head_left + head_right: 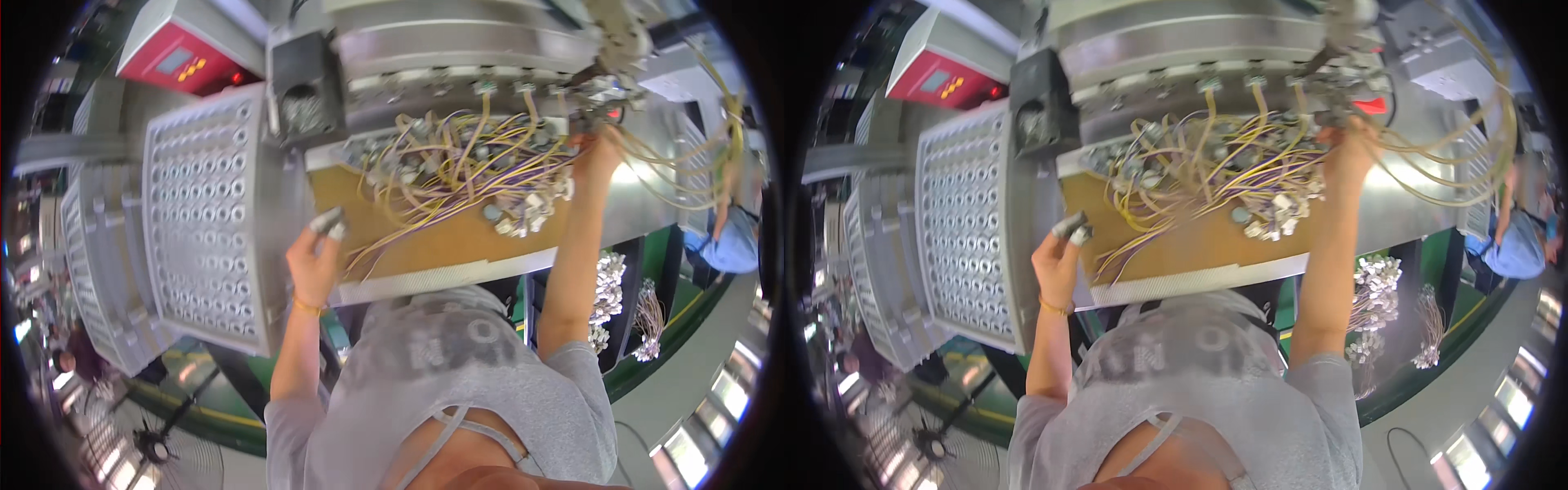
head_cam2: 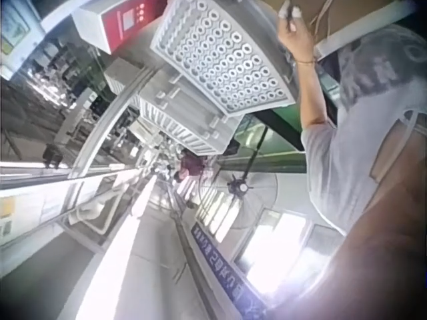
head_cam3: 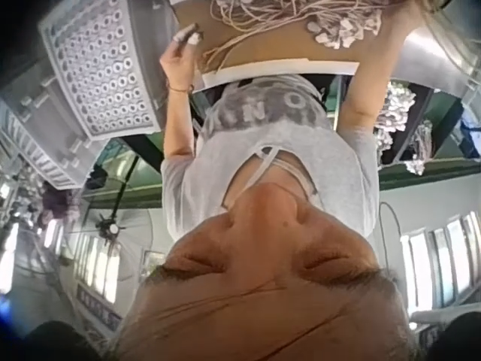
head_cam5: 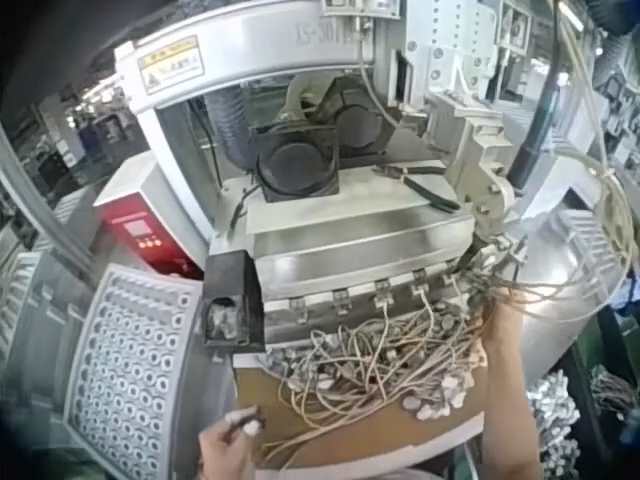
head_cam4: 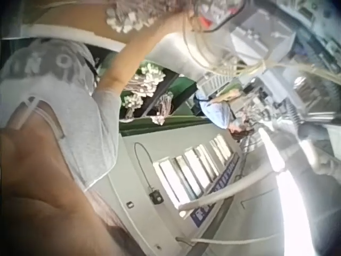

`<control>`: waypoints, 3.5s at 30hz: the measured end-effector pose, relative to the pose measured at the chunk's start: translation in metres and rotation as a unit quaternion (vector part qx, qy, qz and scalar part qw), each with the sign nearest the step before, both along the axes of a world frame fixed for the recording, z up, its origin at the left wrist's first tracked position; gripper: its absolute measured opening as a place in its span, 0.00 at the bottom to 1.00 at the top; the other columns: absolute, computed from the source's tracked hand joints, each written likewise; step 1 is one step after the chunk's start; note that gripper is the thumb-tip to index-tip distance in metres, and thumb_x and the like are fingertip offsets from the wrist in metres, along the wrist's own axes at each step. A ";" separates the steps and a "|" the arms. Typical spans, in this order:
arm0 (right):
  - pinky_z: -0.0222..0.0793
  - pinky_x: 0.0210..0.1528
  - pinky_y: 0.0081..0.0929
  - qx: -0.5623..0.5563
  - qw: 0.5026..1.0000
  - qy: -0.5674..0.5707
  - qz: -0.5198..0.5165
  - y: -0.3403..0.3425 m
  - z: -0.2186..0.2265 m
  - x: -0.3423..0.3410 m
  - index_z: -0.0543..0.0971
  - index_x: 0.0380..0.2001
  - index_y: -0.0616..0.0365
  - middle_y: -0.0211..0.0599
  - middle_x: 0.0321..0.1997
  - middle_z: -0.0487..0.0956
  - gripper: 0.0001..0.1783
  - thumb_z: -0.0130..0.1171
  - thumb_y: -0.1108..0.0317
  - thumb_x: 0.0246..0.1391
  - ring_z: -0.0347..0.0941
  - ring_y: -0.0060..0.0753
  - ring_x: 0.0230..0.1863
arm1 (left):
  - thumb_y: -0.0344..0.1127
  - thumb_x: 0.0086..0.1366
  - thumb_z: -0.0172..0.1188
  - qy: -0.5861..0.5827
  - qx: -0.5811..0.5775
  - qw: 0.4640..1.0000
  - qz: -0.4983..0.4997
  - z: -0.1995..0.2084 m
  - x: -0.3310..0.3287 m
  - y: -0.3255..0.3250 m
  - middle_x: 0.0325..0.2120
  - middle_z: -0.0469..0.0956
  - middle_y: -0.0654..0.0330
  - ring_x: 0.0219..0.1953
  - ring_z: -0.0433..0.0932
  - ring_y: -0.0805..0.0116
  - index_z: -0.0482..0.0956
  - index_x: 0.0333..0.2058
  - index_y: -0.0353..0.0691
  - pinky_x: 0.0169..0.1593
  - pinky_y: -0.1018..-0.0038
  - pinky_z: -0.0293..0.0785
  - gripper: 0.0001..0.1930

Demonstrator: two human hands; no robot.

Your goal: The person attaches components from a tray onto wire harness connectors by hand and inserts the assemblies into a machine. The person also shifts and replaces the component trays.

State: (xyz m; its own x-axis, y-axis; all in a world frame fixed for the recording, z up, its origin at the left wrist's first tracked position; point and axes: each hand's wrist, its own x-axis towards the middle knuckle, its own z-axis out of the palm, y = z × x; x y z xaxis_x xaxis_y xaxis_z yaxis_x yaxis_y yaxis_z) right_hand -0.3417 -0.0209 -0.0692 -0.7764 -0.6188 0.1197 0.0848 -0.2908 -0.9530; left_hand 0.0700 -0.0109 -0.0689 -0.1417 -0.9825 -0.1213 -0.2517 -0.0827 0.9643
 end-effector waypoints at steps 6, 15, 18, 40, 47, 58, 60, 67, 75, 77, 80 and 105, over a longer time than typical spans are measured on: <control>0.67 0.18 0.23 -0.002 1.000 -0.009 -0.004 -0.002 0.000 0.001 0.70 0.27 0.63 0.41 0.20 0.73 0.07 0.50 0.71 0.45 0.69 0.30 0.16 | 0.22 0.54 0.54 -0.029 -0.006 0.999 -0.022 -0.010 0.007 0.009 0.34 0.75 0.60 0.36 0.73 0.74 0.74 0.39 0.33 0.43 0.79 0.68 0.12; 0.68 0.21 0.26 -0.042 0.986 -0.161 0.017 -0.020 0.020 0.030 0.70 0.31 0.62 0.43 0.27 0.75 0.08 0.50 0.69 0.46 0.72 0.33 0.20 | 0.23 0.38 0.58 -0.237 -0.304 0.905 -0.182 -0.002 -0.038 0.011 0.18 0.70 0.58 0.22 0.66 0.58 0.77 0.26 0.38 0.26 0.69 0.64 0.11; 0.71 0.20 0.30 0.003 0.989 -0.097 0.113 -0.019 0.019 0.016 0.70 0.29 0.64 0.43 0.24 0.74 0.10 0.51 0.67 0.48 0.73 0.38 0.19 | 0.22 0.43 0.59 -0.163 -0.129 0.965 -0.158 0.020 -0.036 0.007 0.21 0.73 0.62 0.25 0.71 0.70 0.77 0.28 0.36 0.29 0.78 0.67 0.10; 0.65 0.34 0.32 0.055 0.699 0.463 0.542 0.000 0.019 0.252 0.70 0.30 0.61 0.41 0.28 0.70 0.12 0.55 0.73 0.36 0.69 0.42 0.33 | 0.21 0.49 0.56 -0.224 -0.299 0.927 -0.028 0.097 0.044 -0.040 0.28 0.76 0.57 0.29 0.74 0.71 0.77 0.34 0.35 0.34 0.79 0.69 0.11; 0.63 0.28 0.31 -0.030 0.633 0.627 0.454 0.007 -0.014 0.256 0.69 0.22 0.57 0.36 0.23 0.66 0.10 0.57 0.69 0.33 0.67 0.37 0.27 | 0.33 0.53 0.55 -0.329 -0.269 0.902 0.077 0.066 0.088 -0.131 0.31 0.77 0.55 0.31 0.75 0.65 0.77 0.35 0.38 0.36 0.74 0.69 0.10; 0.61 0.41 0.18 0.170 0.744 0.039 0.644 -0.012 0.007 0.209 0.72 0.40 0.62 0.30 0.36 0.73 0.14 0.46 0.70 0.51 0.66 0.19 0.39 | 0.51 0.42 0.58 -0.507 -0.226 0.819 0.146 0.031 0.068 -0.160 0.41 0.72 0.55 0.44 0.65 0.56 0.80 0.26 0.41 0.50 0.59 0.55 0.19; 0.61 0.40 0.18 0.160 0.752 0.087 0.633 -0.008 0.012 0.208 0.72 0.40 0.62 0.29 0.35 0.73 0.13 0.46 0.70 0.52 0.66 0.19 0.37 | 0.51 0.41 0.59 -0.501 -0.211 0.825 0.151 0.039 0.065 -0.157 0.37 0.74 0.55 0.39 0.68 0.56 0.79 0.26 0.40 0.48 0.60 0.58 0.19; 0.61 0.27 0.14 0.144 0.819 0.135 0.538 0.005 0.061 0.214 0.73 0.30 0.64 0.23 0.23 0.70 0.06 0.53 0.74 0.47 0.64 0.11 0.25 | 0.25 0.55 0.51 0.093 -0.053 0.985 0.137 0.105 0.042 -0.092 0.32 0.75 0.58 0.33 0.75 0.69 0.69 0.42 0.33 0.32 0.73 0.74 0.15; 0.59 0.23 0.12 0.114 0.859 0.090 0.491 0.015 0.065 0.223 0.74 0.24 0.63 0.21 0.20 0.70 0.04 0.57 0.76 0.43 0.62 0.10 0.22 | 0.24 0.53 0.56 0.236 0.081 0.968 -0.023 0.080 -0.009 0.008 0.31 0.75 0.61 0.28 0.73 0.76 0.68 0.46 0.34 0.29 0.81 0.70 0.20; 0.58 0.23 0.11 0.109 0.869 0.043 0.480 0.017 0.067 0.224 0.73 0.24 0.63 0.22 0.20 0.71 0.03 0.57 0.76 0.42 0.62 0.10 0.22 | 0.24 0.53 0.56 0.257 0.090 0.962 -0.024 0.079 -0.016 0.011 0.32 0.75 0.61 0.28 0.73 0.76 0.66 0.48 0.33 0.28 0.82 0.70 0.21; 0.58 0.22 0.11 0.096 0.869 0.008 0.486 0.021 0.066 0.221 0.73 0.23 0.64 0.22 0.21 0.71 0.03 0.57 0.76 0.42 0.63 0.09 0.22 | 0.23 0.53 0.56 0.282 0.101 0.953 -0.044 0.077 -0.021 0.013 0.32 0.75 0.60 0.28 0.73 0.75 0.67 0.48 0.32 0.28 0.83 0.70 0.21; 0.59 0.20 0.13 0.165 0.848 0.128 0.486 0.017 0.088 0.225 0.72 0.23 0.63 0.24 0.18 0.70 0.01 0.51 0.77 0.43 0.63 0.11 0.20 | 0.27 0.57 0.51 0.437 0.161 0.885 0.008 0.073 -0.034 0.005 0.36 0.74 0.57 0.26 0.73 0.72 0.74 0.38 0.34 0.24 0.81 0.67 0.10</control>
